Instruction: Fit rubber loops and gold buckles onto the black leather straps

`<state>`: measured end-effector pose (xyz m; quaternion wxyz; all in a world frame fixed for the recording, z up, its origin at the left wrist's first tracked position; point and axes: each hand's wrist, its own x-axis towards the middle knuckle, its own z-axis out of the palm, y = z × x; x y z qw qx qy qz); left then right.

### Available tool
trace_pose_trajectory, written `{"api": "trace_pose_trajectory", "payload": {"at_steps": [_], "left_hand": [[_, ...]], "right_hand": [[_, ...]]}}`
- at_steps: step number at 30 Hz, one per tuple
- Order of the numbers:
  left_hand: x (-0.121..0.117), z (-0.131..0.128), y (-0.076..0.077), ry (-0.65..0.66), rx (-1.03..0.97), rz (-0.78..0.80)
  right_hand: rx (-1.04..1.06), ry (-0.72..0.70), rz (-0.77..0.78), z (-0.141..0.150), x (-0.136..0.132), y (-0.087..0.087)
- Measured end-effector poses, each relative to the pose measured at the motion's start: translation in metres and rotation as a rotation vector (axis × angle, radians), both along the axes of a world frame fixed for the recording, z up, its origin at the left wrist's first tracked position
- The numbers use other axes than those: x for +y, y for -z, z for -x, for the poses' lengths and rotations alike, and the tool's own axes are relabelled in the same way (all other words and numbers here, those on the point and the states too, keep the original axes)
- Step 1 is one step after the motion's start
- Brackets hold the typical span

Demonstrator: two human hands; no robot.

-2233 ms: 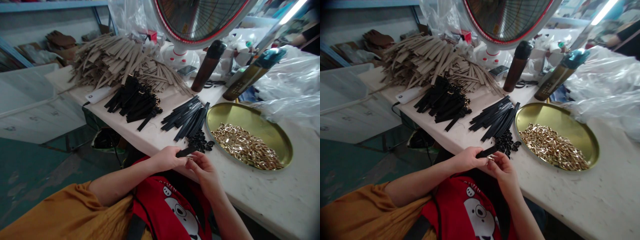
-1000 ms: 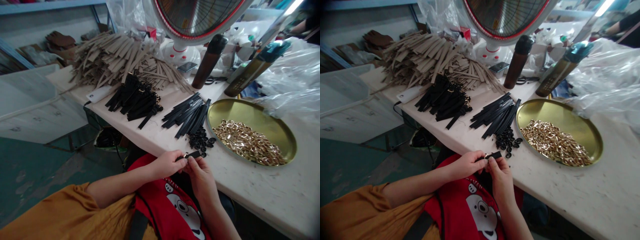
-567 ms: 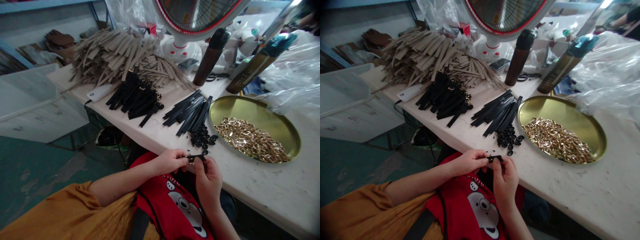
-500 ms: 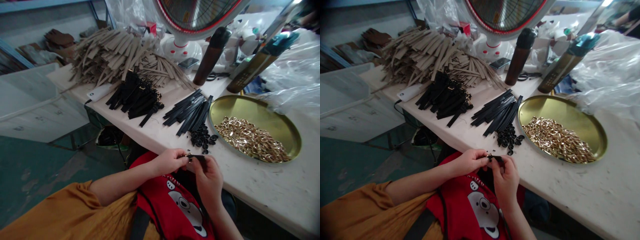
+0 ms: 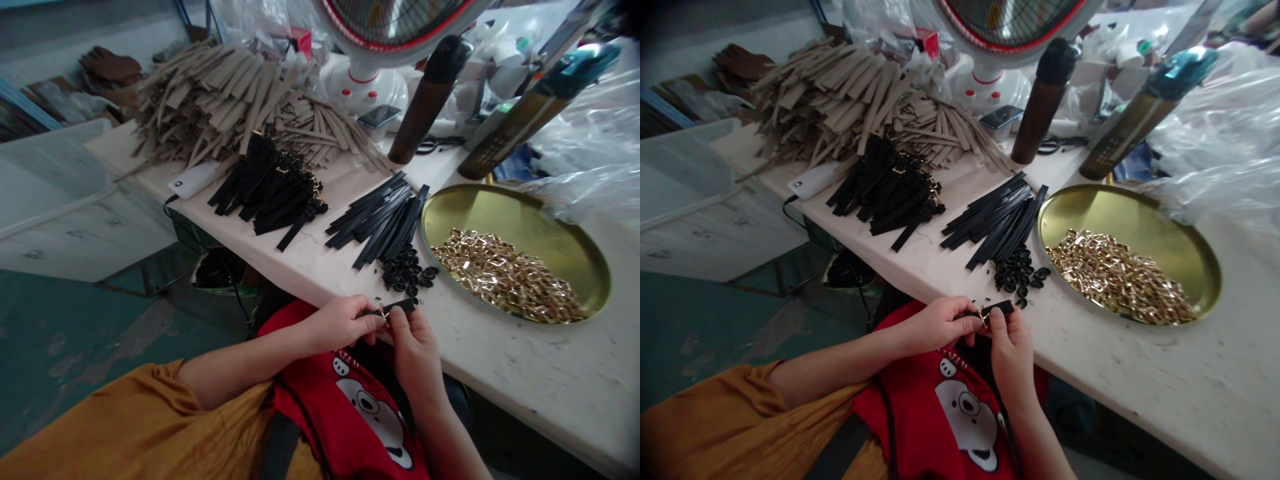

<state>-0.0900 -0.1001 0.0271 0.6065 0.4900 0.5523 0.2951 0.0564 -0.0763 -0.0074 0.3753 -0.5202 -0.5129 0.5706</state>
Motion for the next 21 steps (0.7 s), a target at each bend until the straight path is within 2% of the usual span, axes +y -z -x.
{"api": "trace_pose_trajectory", "payload": {"at_steps": [3, 6, 10, 17, 19, 21], "left_hand": [[0.0017, -0.0017, 0.001, -0.018, -0.048, 0.022], [0.0037, -0.0021, 0.0015, -0.035, -0.055, 0.011], [0.0041, -0.0019, 0.0022, -0.036, -0.029, -0.005], [0.0036, -0.0037, 0.0032, -0.052, -0.032, 0.0], [0.0041, -0.0039, 0.0041, -0.048, 0.009, -0.006], [0.0043, -0.0044, 0.0052, -0.053, 0.071, -0.028]], "right_hand": [[-0.307, 0.032, -0.28, 0.0003, 0.0023, -0.0045], [-0.419, 0.028, -0.383, 0.0007, 0.0036, -0.0086], [-0.323, -0.007, -0.284, 0.0014, 0.003, -0.0085], [0.16, -0.022, 0.171, 0.0024, 0.0009, -0.0004], [0.108, -0.014, 0.126, 0.0017, -0.0007, -0.0015], [-0.065, -0.007, -0.067, 0.0002, -0.0024, -0.0034]]}}
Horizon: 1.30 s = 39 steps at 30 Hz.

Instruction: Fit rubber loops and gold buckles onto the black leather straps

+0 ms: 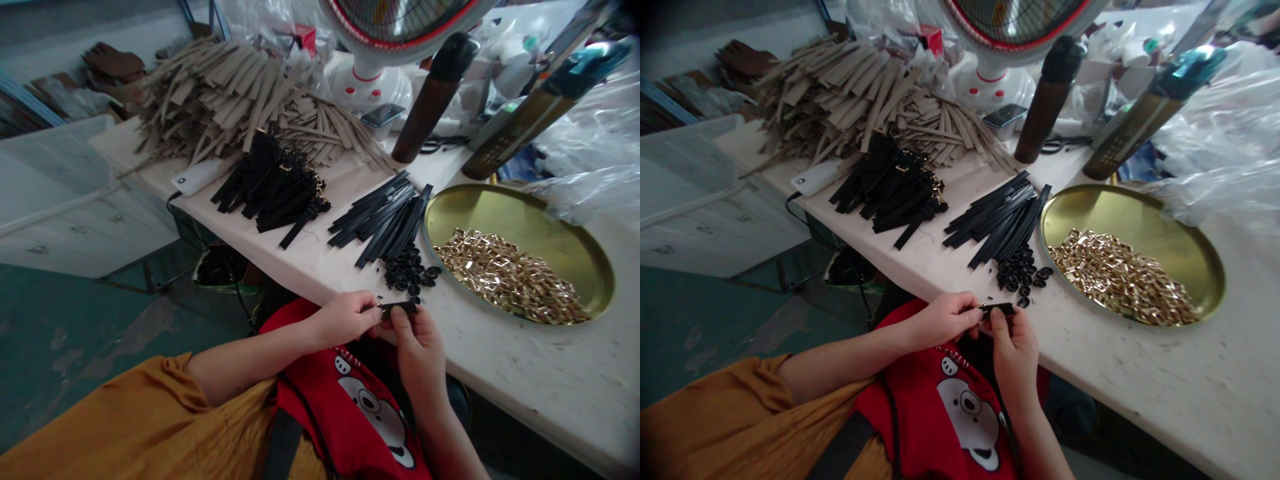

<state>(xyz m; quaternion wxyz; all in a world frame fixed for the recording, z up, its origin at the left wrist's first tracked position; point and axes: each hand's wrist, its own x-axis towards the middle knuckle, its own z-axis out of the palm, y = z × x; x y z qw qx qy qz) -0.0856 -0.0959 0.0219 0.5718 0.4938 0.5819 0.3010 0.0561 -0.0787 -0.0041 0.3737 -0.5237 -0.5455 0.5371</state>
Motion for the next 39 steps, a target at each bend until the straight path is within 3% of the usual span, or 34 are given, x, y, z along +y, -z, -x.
{"api": "trace_pose_trajectory", "payload": {"at_steps": [3, 9, 15, 19, 22, 25, 26, 30, 33, 39], "left_hand": [[-0.001, -0.001, 0.0, -0.015, 0.081, -0.068], [0.001, 0.002, -0.006, 0.031, -0.031, -0.022], [0.017, 0.003, 0.003, -0.011, -0.096, 0.001], [0.024, 0.0, 0.002, 0.011, -0.135, -0.012], [0.026, 0.001, -0.003, 0.126, -0.024, -0.064], [0.027, 0.003, -0.005, 0.048, 0.073, -0.072], [0.027, 0.003, -0.005, 0.013, 0.077, -0.072], [0.025, 0.001, -0.003, 0.024, 0.035, -0.068], [0.021, 0.001, -0.002, 0.042, 0.04, -0.07], [0.012, 0.006, -0.001, 0.017, 0.012, -0.059]], "right_hand": [[-0.155, 0.003, -0.22, -0.003, -0.001, -0.001], [-0.023, -0.057, 0.003, -0.004, 0.006, -0.004], [-0.049, -0.111, -0.152, -0.007, 0.012, -0.009], [-0.107, -0.308, -0.176, -0.024, 0.021, -0.01], [-0.292, -0.28, -0.239, -0.052, 0.048, -0.01], [-0.648, 0.008, -0.461, -0.086, 0.091, -0.008], [-0.79, 0.04, -0.518, -0.096, 0.106, -0.008], [-1.241, -0.121, -0.471, -0.113, 0.146, -0.004], [-1.328, -0.218, -0.437, -0.11, 0.155, -0.002], [-1.532, -0.221, -0.456, -0.108, 0.152, -0.009]]}}
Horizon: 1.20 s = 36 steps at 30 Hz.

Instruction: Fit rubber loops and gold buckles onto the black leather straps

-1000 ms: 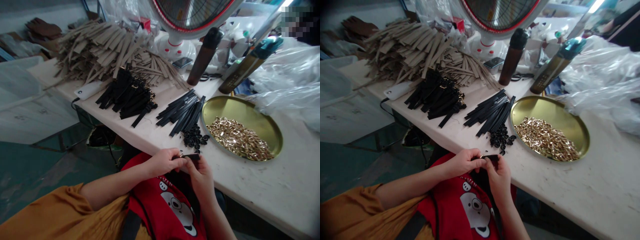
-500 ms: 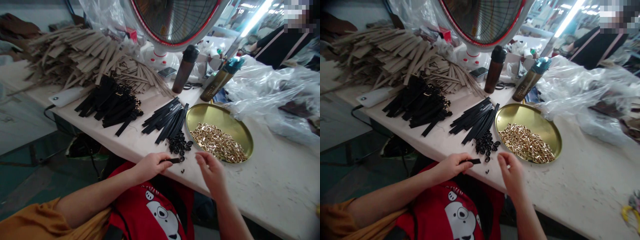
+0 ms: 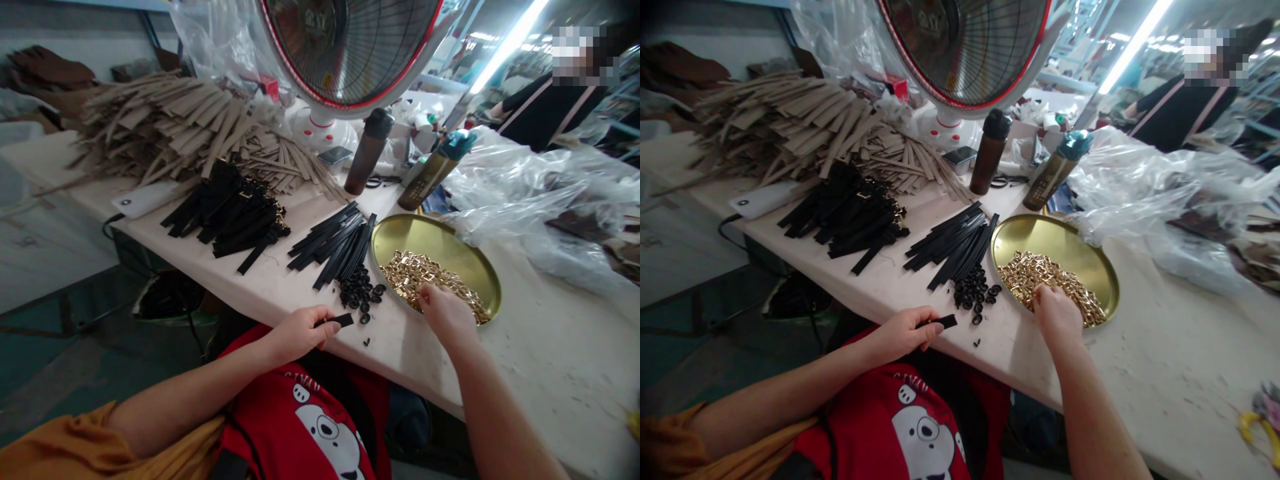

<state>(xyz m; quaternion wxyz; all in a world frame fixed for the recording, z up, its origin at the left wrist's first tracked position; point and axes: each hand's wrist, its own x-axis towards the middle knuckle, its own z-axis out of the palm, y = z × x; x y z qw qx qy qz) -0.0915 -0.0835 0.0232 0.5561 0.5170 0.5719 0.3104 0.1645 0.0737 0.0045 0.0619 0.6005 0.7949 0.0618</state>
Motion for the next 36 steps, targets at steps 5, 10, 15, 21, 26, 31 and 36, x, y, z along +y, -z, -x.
{"api": "trace_pose_trajectory", "payload": {"at_steps": [5, 10, 15, 21, 26, 31, 36], "left_hand": [[-0.004, 0.002, 0.001, -0.023, -0.051, -0.004], [-0.006, 0.003, 0.002, -0.096, -0.166, 0.077], [-0.004, 0.001, 0.0, -0.198, -0.378, 0.189], [0.001, 0.0, 0.0, -0.226, -0.546, 0.337], [0.005, 0.002, 0.004, -0.222, -0.575, 0.381], [0.008, 0.003, 0.004, -0.229, -0.555, 0.365], [0.01, 0.002, 0.003, -0.247, -0.552, 0.323]], "right_hand": [[-0.075, 0.003, 0.028, -0.006, 0.004, 0.0], [-0.097, -0.026, 0.049, -0.009, 0.009, 0.002], [-0.106, -0.076, 0.063, -0.016, 0.013, 0.004], [-0.097, -0.121, 0.037, -0.019, 0.012, 0.006], [-0.112, -0.106, 0.046, -0.019, 0.011, 0.004], [-0.083, -0.138, -0.024, -0.009, 0.006, -0.002], [0.204, -0.26, -0.12, 0.026, -0.013, -0.007]]}}
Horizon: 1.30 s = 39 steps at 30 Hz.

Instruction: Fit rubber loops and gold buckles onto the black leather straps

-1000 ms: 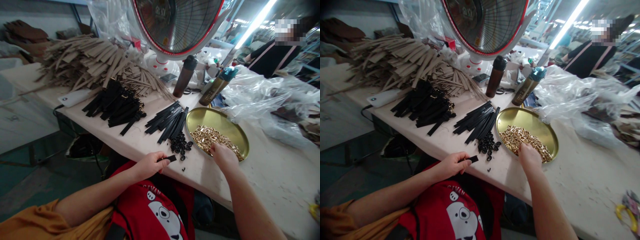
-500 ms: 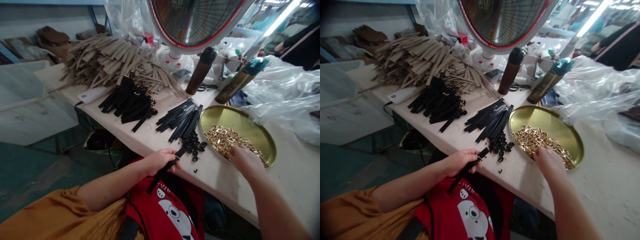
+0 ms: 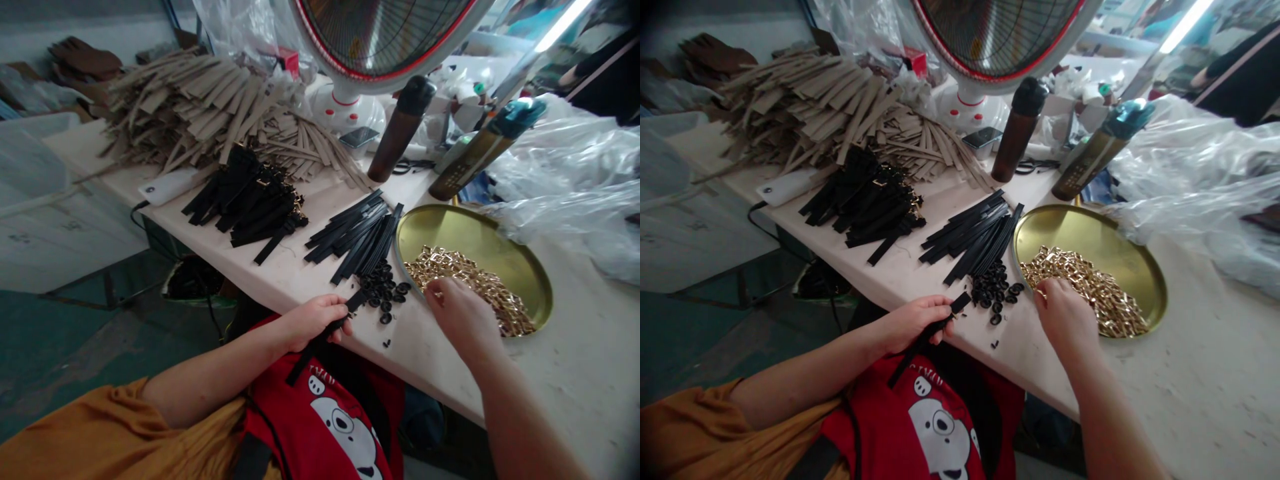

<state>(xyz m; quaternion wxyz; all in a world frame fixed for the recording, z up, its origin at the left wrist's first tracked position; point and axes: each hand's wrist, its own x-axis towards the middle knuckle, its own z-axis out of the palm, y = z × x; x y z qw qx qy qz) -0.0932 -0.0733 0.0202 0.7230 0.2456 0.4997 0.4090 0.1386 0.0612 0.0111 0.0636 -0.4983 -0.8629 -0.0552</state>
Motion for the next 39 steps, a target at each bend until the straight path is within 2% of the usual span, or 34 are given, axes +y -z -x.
{"api": "trace_pose_trajectory", "payload": {"at_steps": [3, 5, 10, 13, 15, 17, 21, 23, 25, 27, 29, 31, 35, 39], "left_hand": [[0.0, 0.001, 0.001, 0.0, 0.017, -0.006], [0.0, 0.001, 0.002, 0.008, 0.029, -0.005], [-0.001, -0.001, 0.003, 0.018, 0.056, -0.009], [-0.002, -0.001, 0.002, 0.018, 0.081, -0.032], [-0.003, -0.001, 0.002, 0.017, 0.106, -0.052], [-0.002, -0.001, 0.0, 0.028, 0.138, -0.081], [0.0, -0.002, -0.004, 0.095, 0.198, -0.162], [0.001, -0.003, -0.005, 0.132, 0.223, -0.208], [-0.001, -0.004, -0.004, 0.156, 0.25, -0.247], [-0.003, -0.004, -0.001, 0.161, 0.276, -0.259], [-0.006, -0.004, 0.002, 0.16, 0.292, -0.246], [-0.008, -0.004, 0.004, 0.163, 0.299, -0.231], [-0.008, -0.004, 0.004, 0.162, 0.303, -0.232], [-0.008, -0.002, 0.004, 0.163, 0.299, -0.239]], "right_hand": [[0.16, -0.069, 0.125, 0.016, -0.008, 0.003], [0.194, -0.07, 0.163, 0.023, -0.009, 0.006], [-0.013, -0.045, 0.144, 0.032, -0.001, 0.011], [-0.016, -0.042, 0.139, 0.033, 0.002, 0.012], [0.092, -0.007, 0.134, 0.032, 0.0, 0.011], [0.31, 0.067, 0.196, 0.031, -0.007, 0.008], [0.843, 0.14, 0.558, 0.034, -0.026, 0.005], [0.904, 0.133, 0.621, 0.034, -0.032, 0.007], [0.729, 0.126, 0.489, 0.031, -0.034, 0.013], [0.437, 0.103, 0.276, 0.026, -0.032, 0.018], [0.193, 0.057, 0.13, 0.022, -0.028, 0.02], [0.076, 0.014, 0.069, 0.023, -0.025, 0.02], [0.03, -0.017, -0.006, 0.038, -0.02, 0.016], [-0.069, -0.023, 0.025, 0.055, -0.013, 0.014]]}}
